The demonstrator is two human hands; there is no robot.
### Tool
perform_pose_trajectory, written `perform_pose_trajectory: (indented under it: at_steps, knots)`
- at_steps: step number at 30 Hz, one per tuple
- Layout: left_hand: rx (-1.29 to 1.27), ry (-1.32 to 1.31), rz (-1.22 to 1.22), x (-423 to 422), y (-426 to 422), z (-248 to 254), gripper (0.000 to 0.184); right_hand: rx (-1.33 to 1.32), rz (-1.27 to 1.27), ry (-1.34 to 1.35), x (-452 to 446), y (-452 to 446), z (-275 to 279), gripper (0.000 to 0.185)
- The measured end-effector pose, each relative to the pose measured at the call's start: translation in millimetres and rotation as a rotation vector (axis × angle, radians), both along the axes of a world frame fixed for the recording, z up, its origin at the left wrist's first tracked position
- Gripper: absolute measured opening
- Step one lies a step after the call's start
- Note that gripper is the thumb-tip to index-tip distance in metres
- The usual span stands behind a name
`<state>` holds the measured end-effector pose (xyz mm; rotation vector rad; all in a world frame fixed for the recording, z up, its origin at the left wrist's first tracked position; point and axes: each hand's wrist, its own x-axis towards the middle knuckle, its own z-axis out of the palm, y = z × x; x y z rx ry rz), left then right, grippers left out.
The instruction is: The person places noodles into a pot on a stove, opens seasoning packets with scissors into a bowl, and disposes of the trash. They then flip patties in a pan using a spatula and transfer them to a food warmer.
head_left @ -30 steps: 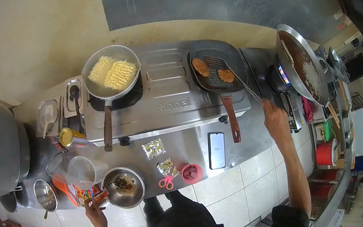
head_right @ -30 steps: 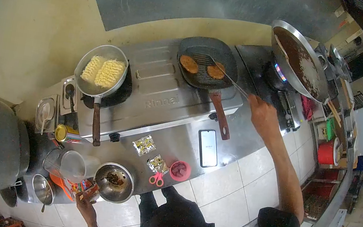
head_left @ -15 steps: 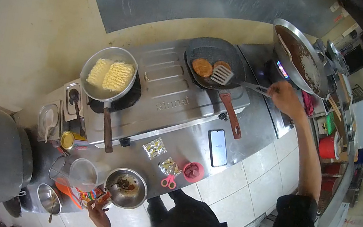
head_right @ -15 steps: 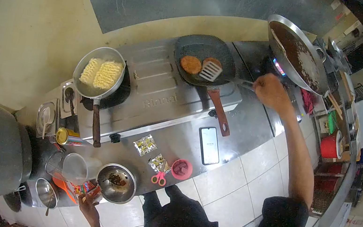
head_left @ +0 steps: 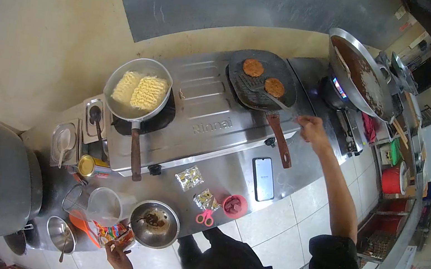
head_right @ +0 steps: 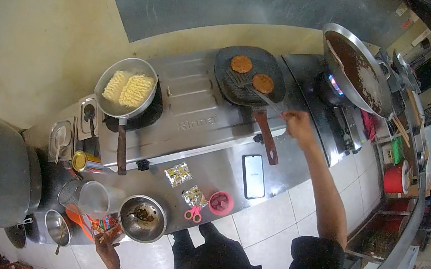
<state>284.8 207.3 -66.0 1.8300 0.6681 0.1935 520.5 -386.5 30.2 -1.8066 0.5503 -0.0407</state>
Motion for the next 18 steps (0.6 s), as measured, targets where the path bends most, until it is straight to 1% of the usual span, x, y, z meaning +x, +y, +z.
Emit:
perform_pose_trajectory:
  at_steps: [1,3,5,6,8,9,10,12,13,14,16,17,18]
  knots:
    - [0.001,0.003,0.002,-1.6,1.6,-0.1,0.021,-0.169,0.011,-0.010,-1.2,1.2,10.3,0.018]
    - [0.015,0.014,0.000,-5.4,5.7,-2.4,0.020,-0.481,0.142,0.049,-4.7,-6.6,52.0,0.019]
    - [0.017,0.016,0.011,-8.3,8.7,-8.3,0.019,-0.575,0.231,0.161,-8.8,-5.1,100.5,0.021]
    - [0.020,0.014,0.023,-9.1,10.1,-12.1,0.019,-0.579,0.226,0.162,-10.4,-7.7,114.0,0.021]
    - [0.033,0.006,0.009,-11.7,14.5,-22.7,0.020,-0.404,0.290,0.305,-11.3,-19.8,132.9,0.022]
    - [0.050,-0.001,0.000,-11.3,15.9,-25.8,0.020,-0.154,0.221,0.376,-5.9,-44.2,131.3,0.023]
    - [0.048,-0.004,-0.003,-8.6,14.2,-22.9,0.020,-0.157,0.217,0.373,-3.3,-46.2,140.2,0.023]
    - [0.046,-0.015,-0.011,-4.1,8.5,-13.9,0.020,-0.178,0.231,0.524,-1.0,-46.3,160.9,0.023]
    - [0.044,-0.017,-0.012,-2.3,5.9,-11.6,0.020,-0.219,0.196,0.509,1.3,-49.3,164.0,0.020]
    - [0.047,-0.022,0.003,-0.5,3.5,-9.4,0.020,-0.221,0.193,0.509,3.1,-53.8,161.8,0.020]
    - [0.050,-0.030,0.010,1.5,1.9,-8.6,0.020,-0.353,0.226,0.332,6.9,-65.4,142.8,0.019]
    - [0.092,-0.033,-0.008,0.9,3.0,-9.2,0.020,-0.470,0.268,0.306,9.2,-69.4,129.3,0.020]
    - [0.136,-0.036,-0.024,1.0,4.2,-9.4,0.020,-0.469,0.266,0.302,8.7,-68.1,115.8,0.020]
